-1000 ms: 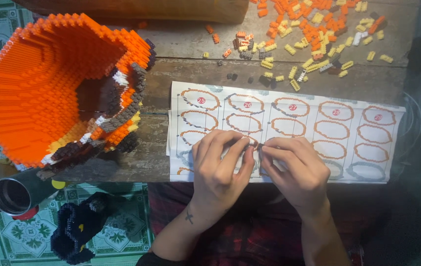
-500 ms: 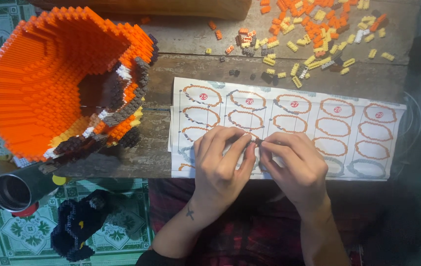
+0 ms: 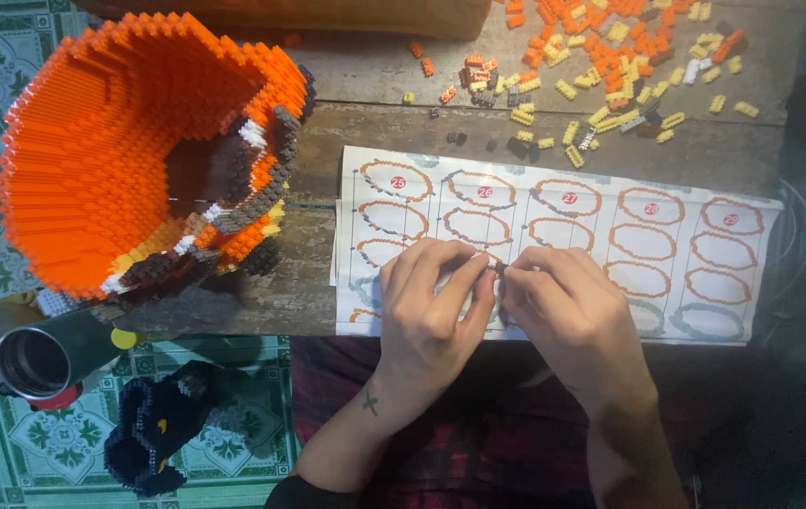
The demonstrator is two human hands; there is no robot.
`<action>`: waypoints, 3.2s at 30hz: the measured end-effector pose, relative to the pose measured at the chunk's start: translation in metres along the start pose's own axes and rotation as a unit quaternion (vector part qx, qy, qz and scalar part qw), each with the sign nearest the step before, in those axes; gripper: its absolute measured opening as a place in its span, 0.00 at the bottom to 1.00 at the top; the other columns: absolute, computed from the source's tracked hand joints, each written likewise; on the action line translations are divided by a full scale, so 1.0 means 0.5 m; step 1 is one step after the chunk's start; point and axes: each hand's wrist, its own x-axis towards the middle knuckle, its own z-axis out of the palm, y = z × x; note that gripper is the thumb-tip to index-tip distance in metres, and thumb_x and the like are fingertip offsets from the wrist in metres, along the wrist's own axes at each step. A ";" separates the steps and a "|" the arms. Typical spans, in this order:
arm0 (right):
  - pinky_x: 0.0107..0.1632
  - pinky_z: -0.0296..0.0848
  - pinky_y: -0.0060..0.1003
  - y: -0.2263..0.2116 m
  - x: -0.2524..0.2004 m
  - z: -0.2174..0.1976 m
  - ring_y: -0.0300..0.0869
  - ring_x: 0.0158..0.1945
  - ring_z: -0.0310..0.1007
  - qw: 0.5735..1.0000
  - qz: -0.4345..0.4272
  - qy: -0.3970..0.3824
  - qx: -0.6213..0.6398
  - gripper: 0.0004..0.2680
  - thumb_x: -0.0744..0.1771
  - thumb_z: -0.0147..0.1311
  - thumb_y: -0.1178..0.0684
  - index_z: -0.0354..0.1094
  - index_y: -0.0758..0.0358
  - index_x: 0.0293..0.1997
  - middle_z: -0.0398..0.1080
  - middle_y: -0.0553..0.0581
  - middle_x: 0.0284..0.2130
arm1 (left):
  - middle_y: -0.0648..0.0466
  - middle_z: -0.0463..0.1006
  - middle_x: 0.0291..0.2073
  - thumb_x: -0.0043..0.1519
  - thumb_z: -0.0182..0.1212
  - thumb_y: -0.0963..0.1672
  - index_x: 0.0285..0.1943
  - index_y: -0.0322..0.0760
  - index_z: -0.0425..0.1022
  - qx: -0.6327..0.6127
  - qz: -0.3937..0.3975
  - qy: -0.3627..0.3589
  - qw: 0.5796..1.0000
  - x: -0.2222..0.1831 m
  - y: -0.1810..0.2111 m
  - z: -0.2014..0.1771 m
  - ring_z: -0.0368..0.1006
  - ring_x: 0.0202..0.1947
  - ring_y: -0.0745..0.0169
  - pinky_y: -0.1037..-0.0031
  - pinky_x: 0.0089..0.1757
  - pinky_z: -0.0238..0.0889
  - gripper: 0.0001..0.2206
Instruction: Assembling a 3D model by connecting small plastic interlocking pieces on a template.
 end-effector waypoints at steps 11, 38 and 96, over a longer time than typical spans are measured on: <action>0.42 0.80 0.41 0.005 -0.009 0.009 0.50 0.37 0.78 1.000 -0.002 0.006 0.014 0.05 0.68 0.65 0.70 0.78 0.66 0.42 0.76 0.55 0.36 | 0.50 0.83 0.43 0.64 0.77 0.40 0.46 0.35 0.88 -0.002 0.006 0.002 1.000 -0.004 -0.004 0.003 0.82 0.51 0.45 0.59 0.52 0.69 0.05; 0.49 0.74 0.47 0.023 -0.025 0.021 0.54 0.41 0.72 0.995 -0.023 0.038 0.084 0.06 0.72 0.66 0.66 0.78 0.70 0.55 0.76 0.62 0.45 | 0.50 0.79 0.42 0.65 0.63 0.39 0.46 0.42 0.77 0.196 0.094 -0.169 0.961 0.267 -0.028 0.005 0.76 0.41 0.42 0.52 0.41 0.68 0.04; 0.60 0.71 0.43 0.002 0.007 0.009 0.51 0.48 0.74 0.997 -0.062 -0.035 0.019 0.05 0.73 0.66 0.61 0.79 0.64 0.56 0.80 0.51 0.50 | 0.46 0.78 0.48 0.73 0.65 0.37 0.58 0.29 0.80 -0.059 0.053 -0.178 0.981 0.054 -0.062 -0.124 0.74 0.47 0.45 0.59 0.51 0.70 0.07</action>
